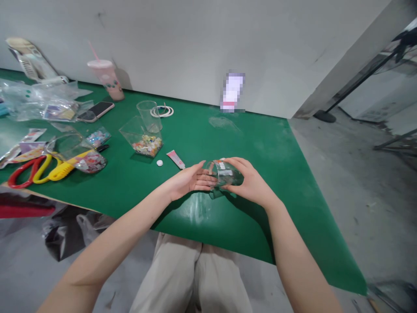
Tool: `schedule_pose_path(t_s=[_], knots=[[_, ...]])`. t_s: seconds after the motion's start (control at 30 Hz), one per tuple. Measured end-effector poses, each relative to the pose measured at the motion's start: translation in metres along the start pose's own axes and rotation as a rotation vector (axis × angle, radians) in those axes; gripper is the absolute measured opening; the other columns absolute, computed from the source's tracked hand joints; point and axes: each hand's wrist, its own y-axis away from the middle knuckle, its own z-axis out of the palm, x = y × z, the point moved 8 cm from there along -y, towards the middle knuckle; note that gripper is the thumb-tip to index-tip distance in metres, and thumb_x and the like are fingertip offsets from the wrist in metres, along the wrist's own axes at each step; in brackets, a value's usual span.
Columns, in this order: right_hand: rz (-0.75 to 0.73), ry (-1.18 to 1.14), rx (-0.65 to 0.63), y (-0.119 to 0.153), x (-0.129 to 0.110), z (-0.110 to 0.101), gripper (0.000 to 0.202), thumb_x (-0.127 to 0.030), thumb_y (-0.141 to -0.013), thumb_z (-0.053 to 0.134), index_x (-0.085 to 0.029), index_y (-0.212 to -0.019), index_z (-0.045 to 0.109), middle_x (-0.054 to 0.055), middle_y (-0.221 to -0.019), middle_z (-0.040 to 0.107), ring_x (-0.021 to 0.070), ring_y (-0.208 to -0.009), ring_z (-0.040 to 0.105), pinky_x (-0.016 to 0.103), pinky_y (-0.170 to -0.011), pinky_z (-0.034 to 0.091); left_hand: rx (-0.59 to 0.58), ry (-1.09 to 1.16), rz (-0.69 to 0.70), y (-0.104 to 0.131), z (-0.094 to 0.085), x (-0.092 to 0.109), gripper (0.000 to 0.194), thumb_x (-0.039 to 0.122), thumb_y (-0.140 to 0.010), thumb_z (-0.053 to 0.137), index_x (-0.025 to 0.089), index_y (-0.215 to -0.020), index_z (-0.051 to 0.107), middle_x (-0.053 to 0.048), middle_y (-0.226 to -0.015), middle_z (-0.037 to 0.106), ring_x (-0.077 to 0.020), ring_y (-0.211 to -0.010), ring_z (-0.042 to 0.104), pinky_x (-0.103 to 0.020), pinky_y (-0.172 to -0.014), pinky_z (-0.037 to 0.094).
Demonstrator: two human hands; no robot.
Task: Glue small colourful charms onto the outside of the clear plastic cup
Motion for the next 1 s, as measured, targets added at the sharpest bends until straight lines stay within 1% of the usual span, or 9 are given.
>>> schedule_pose_path(t_s=[0.2, 0.37, 0.6, 0.8, 1.0], knots=[[0.004, -0.008, 0.004, 0.0001, 0.0006, -0.0001, 0.063, -0.022, -0.067, 0.069, -0.031, -0.127, 0.049, 0.006, -0.128, 0.050, 0.0259, -0.124, 0.044, 0.048, -0.107, 0.035, 0.009, 0.034, 0.014, 0.0006, -0.0004, 0.0017, 0.051, 0.052, -0.087, 0.043, 0.008, -0.108, 0.058, -0.021, -0.114, 0.064, -0.0236, -0.093, 0.066, -0.037, -0.090, 0.047], [0.011, -0.014, 0.014, 0.0003, 0.0013, -0.0001, 0.063, -0.022, -0.067, 0.069, -0.029, -0.126, 0.049, 0.006, -0.128, 0.050, 0.0253, -0.124, 0.045, 0.046, -0.107, 0.034, 0.011, 0.053, 0.012, 0.0017, -0.0001, 0.0034, 0.048, 0.051, -0.089, 0.041, 0.010, -0.109, 0.057, -0.020, -0.110, 0.066, -0.0216, -0.089, 0.067, -0.036, -0.088, 0.047], [0.028, -0.015, 0.013, 0.0007, 0.0017, 0.0001, 0.064, -0.021, -0.066, 0.070, -0.028, -0.126, 0.049, 0.006, -0.129, 0.049, 0.0245, -0.124, 0.044, 0.045, -0.108, 0.034, -0.001, 0.051, 0.018, 0.0012, -0.0003, 0.0029, 0.048, 0.051, -0.089, 0.041, 0.011, -0.109, 0.058, -0.018, -0.109, 0.067, -0.0209, -0.089, 0.066, -0.035, -0.088, 0.047], [0.021, -0.021, 0.014, 0.0003, 0.0027, 0.0005, 0.064, -0.023, -0.067, 0.070, -0.030, -0.127, 0.049, 0.006, -0.129, 0.050, 0.0252, -0.124, 0.045, 0.047, -0.107, 0.034, 0.000, 0.057, 0.021, -0.0002, -0.0013, 0.0025, 0.047, 0.051, -0.089, 0.042, 0.011, -0.109, 0.057, -0.018, -0.107, 0.067, -0.0215, -0.089, 0.066, -0.036, -0.089, 0.046], [0.015, -0.024, 0.011, -0.0001, 0.0026, 0.0009, 0.064, -0.023, -0.067, 0.070, -0.031, -0.127, 0.049, 0.006, -0.129, 0.050, 0.0259, -0.124, 0.045, 0.049, -0.107, 0.034, -0.018, 0.043, 0.029, -0.0001, -0.0001, 0.0033, 0.049, 0.052, -0.088, 0.042, 0.011, -0.110, 0.057, -0.019, -0.110, 0.066, -0.0218, -0.092, 0.066, -0.036, -0.091, 0.045]])
